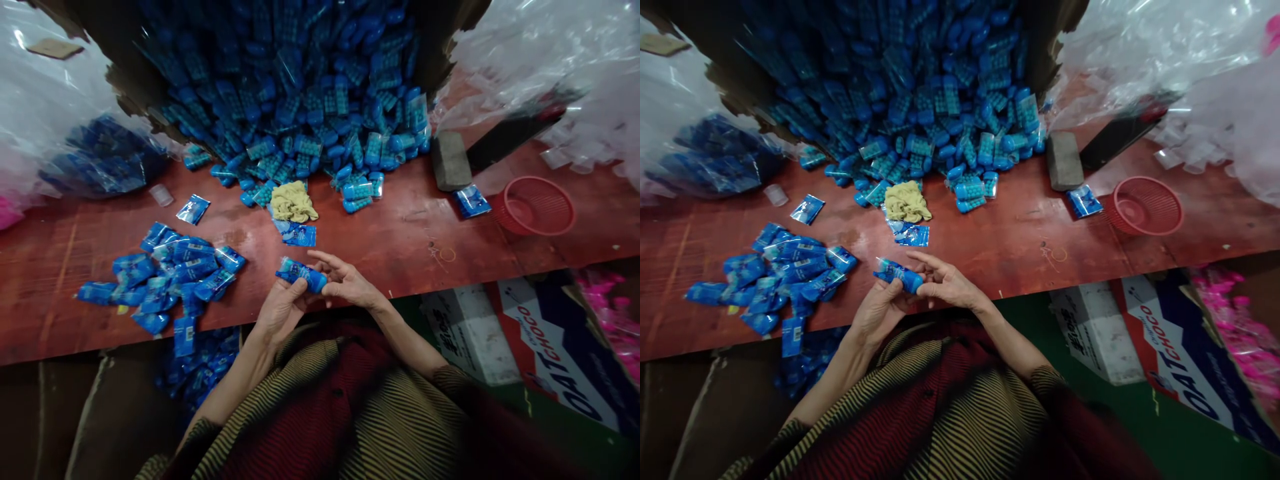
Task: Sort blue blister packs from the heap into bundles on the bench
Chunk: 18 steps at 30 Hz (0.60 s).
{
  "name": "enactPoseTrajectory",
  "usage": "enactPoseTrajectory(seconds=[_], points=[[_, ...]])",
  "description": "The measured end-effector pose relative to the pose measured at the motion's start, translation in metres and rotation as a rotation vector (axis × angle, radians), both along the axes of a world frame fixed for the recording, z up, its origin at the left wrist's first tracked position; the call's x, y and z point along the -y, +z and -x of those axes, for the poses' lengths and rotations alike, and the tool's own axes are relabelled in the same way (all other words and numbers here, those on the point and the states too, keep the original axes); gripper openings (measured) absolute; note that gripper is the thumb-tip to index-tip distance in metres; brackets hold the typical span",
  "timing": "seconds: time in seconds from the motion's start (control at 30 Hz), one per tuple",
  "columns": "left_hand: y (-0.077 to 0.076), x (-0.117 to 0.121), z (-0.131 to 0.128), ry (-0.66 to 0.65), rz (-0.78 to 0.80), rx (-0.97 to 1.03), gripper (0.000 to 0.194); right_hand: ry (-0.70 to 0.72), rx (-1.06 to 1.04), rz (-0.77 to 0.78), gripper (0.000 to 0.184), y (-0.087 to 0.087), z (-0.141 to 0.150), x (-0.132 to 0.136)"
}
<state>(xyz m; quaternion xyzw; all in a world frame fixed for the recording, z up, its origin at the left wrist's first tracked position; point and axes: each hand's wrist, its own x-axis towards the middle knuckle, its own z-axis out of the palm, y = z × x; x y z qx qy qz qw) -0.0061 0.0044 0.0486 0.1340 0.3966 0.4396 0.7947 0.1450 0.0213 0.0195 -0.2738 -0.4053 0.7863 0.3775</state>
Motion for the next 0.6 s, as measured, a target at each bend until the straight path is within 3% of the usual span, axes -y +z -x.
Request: enactPoseTrajectory(seconds=[0.3,0.6], points=[[-0.002,0.005,-0.011,0.112,0.023,-0.047,0.043,-0.052,0.044,0.017,0.061,-0.005,0.004,0.005],[-0.003,0.001,0.003,-0.022,0.046,0.033,0.033,-0.088,0.026,-0.107,0.051,-0.009,-0.001,-0.001]])
